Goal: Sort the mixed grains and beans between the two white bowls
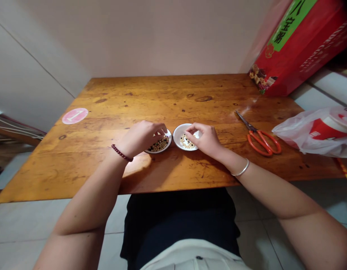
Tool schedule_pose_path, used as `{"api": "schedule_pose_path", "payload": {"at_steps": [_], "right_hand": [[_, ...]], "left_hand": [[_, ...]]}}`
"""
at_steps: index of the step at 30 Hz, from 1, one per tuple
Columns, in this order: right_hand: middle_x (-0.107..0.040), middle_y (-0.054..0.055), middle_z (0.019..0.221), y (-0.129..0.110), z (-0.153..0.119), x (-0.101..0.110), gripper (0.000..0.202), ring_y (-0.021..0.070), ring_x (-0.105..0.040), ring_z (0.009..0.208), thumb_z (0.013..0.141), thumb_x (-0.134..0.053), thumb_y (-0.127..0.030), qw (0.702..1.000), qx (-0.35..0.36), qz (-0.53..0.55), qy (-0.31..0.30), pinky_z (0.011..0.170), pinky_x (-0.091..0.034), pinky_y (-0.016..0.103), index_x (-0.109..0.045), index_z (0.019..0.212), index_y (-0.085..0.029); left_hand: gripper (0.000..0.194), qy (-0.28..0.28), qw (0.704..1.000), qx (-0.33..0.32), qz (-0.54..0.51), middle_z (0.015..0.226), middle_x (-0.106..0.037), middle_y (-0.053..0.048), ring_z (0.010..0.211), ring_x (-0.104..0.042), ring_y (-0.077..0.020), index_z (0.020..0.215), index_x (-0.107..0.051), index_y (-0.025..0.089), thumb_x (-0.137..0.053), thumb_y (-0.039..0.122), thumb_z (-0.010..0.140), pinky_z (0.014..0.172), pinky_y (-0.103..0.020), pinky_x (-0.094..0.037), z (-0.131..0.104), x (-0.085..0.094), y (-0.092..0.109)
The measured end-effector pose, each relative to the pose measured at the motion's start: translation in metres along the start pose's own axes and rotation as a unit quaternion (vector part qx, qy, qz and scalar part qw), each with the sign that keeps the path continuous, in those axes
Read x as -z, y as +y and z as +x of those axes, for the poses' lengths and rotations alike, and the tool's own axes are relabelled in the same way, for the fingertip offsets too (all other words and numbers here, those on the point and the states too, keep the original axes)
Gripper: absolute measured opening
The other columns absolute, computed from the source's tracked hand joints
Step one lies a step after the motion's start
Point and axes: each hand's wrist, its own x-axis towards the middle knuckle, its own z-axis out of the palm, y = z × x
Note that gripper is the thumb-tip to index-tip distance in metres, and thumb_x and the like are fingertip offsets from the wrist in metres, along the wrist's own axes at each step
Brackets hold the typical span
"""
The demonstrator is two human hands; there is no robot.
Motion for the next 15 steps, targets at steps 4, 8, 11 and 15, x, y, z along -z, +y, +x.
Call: {"api": "schedule_pose_path", "payload": {"at_steps": [4,8,11,15], "right_hand": [[-0.076,0.002,0.081,-0.001,-0.001,0.001,0.007,0.0166,-0.068,0.072,0.081,-0.068,-0.026,1.0,0.021,0.014,0.013,0.074,-0.054,0.029,-0.071,0.079,-0.021],[-0.075,0.002,0.081,-0.004,-0.002,0.001,0.01,0.017,-0.068,0.075,0.084,-0.068,-0.031,0.999,0.045,0.019,0.016,0.076,-0.054,0.03,-0.073,0.081,-0.023],[-0.075,0.001,0.079,-0.005,-0.002,0.002,0.01,0.0166,-0.068,0.074,0.084,-0.067,-0.029,0.997,0.069,0.024,0.015,0.075,-0.053,0.03,-0.073,0.079,-0.023],[-0.074,0.0,0.077,-0.008,-0.002,0.003,0.009,0.0161,-0.067,0.072,0.083,-0.068,-0.026,0.996,0.081,0.027,0.018,0.074,-0.053,0.03,-0.071,0.076,-0.022]], "left_hand": [[0.009,0.106,0.992,-0.027,-0.07,0.093,-0.075,-0.002,0.077,-0.067,-0.0153,0.097,-0.066,0.021,-0.063,0.023,0.089,0.068,-0.023,-0.048,0.003,-0.008,0.013],[0.015,0.174,0.971,-0.074,-0.148,0.086,-0.072,-0.003,0.07,-0.064,-0.0125,0.092,-0.061,0.019,-0.067,0.033,0.091,0.063,-0.022,-0.047,0.007,-0.024,0.021],[0.018,0.196,0.964,-0.079,-0.163,0.083,-0.071,-0.002,0.069,-0.064,-0.0119,0.089,-0.059,0.019,-0.068,0.035,0.091,0.062,-0.022,-0.048,0.008,-0.033,0.021],[0.019,0.217,0.96,-0.08,-0.157,0.082,-0.07,-0.002,0.069,-0.064,-0.0119,0.09,-0.059,0.019,-0.07,0.035,0.089,0.062,-0.023,-0.048,0.008,-0.036,0.018]]}}
